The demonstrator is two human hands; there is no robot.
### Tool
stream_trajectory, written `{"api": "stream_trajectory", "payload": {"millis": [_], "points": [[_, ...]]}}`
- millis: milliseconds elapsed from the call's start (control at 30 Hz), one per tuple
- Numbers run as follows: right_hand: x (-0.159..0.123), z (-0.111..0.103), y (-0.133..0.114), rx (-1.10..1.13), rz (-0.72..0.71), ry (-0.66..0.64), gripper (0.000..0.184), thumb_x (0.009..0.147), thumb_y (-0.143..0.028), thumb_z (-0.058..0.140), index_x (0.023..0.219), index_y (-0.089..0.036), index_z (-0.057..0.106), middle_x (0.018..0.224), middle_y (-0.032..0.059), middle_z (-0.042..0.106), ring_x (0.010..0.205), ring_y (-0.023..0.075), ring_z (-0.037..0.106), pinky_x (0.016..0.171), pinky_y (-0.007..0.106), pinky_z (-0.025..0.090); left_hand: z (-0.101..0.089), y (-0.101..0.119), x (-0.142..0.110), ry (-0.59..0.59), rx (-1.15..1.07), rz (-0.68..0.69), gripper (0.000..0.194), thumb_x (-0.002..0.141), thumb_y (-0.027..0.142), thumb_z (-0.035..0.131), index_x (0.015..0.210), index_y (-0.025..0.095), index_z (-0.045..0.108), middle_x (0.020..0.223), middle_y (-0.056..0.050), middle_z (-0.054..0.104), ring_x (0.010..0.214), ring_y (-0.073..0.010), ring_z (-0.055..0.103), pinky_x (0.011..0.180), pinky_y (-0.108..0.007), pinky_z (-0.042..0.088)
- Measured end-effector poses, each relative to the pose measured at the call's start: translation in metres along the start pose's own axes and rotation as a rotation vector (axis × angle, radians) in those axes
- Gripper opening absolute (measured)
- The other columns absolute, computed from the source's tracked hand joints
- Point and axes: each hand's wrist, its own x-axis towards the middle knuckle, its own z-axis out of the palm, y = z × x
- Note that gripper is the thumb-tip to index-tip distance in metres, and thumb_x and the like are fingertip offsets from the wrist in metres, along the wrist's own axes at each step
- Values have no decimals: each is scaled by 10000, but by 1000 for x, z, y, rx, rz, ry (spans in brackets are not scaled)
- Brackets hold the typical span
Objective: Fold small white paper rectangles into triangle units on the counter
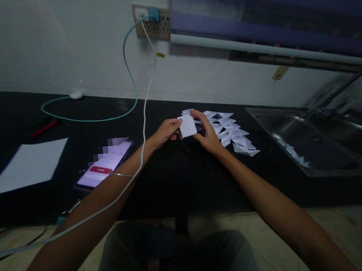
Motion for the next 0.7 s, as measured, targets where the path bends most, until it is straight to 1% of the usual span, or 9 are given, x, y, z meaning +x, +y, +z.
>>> {"api": "stream_trajectory", "payload": {"millis": [67, 133, 233, 300, 367, 467, 600, 700], "points": [[1, 2, 3, 113, 121, 30, 638, 804, -466, 746, 1402, -360, 551, 1554, 52, 546, 1374, 300, 547, 1070, 533, 524, -1, -2, 1, -3, 64, 34, 454, 917, 594, 668, 790, 161, 610, 649, -37, 652, 516, -84, 574, 422, -184, 321], [1, 4, 7, 175, 201, 88, 589, 824, -555, 718, 1354, -339, 581, 1484, 71, 605, 1305, 295, 597, 1041, 520, 541, -1, -4, 3, -9, 128, 70, 431, 950, 565, 634, 782, 168, 606, 623, -33, 646, 499, -90, 560, 422, -193, 322], [1, 9, 10, 154, 248, 127, 486, 807, -551, 756, 1205, -286, 675, 1279, 90, 714, 1161, 279, 667, 1001, 496, 555, 0, -7, 5, -43, 190, 133, 374, 989, 474, 597, 776, 167, 615, 625, -31, 652, 527, -103, 577, 476, -206, 390], [1, 11, 10, 121, 253, 134, 401, 794, -509, 783, 1102, -261, 717, 1139, 81, 755, 1049, 264, 696, 943, 478, 575, 1, -7, 5, -91, 205, 147, 319, 996, 416, 591, 812, 159, 639, 653, -34, 668, 561, -110, 602, 532, -214, 438], [1, 11, 9, 85, 239, 171, 299, 817, -483, 758, 1001, -246, 741, 1020, 64, 775, 958, 250, 710, 899, 469, 582, 1, -7, 4, -145, 211, 126, 257, 984, 369, 610, 852, 153, 653, 661, -33, 677, 569, -111, 614, 555, -217, 451], [2, 9, 5, 24, 206, 243, 207, 827, -443, 742, 871, -242, 759, 905, 41, 784, 877, 242, 717, 887, 473, 578, 0, -7, 3, -197, 227, 89, 204, 955, 330, 651, 867, 146, 651, 660, -33, 687, 579, -113, 632, 571, -217, 456], [1, 9, 0, -19, 170, 263, 169, 840, -413, 740, 872, -252, 784, 915, 39, 798, 873, 243, 731, 865, 460, 586, -3, -5, 3, -219, 222, 106, 254, 940, 365, 673, 828, 139, 653, 669, -43, 700, 599, -117, 659, 598, -222, 473], [-1, 9, -4, -95, 120, 253, 160, 859, -399, 727, 899, -260, 796, 928, 44, 802, 848, 239, 731, 811, 445, 591, -2, -3, 3, -201, 190, 89, 344, 983, 424, 615, 792, 142, 656, 657, -53, 696, 561, -107, 644, 515, -205, 408]]}}
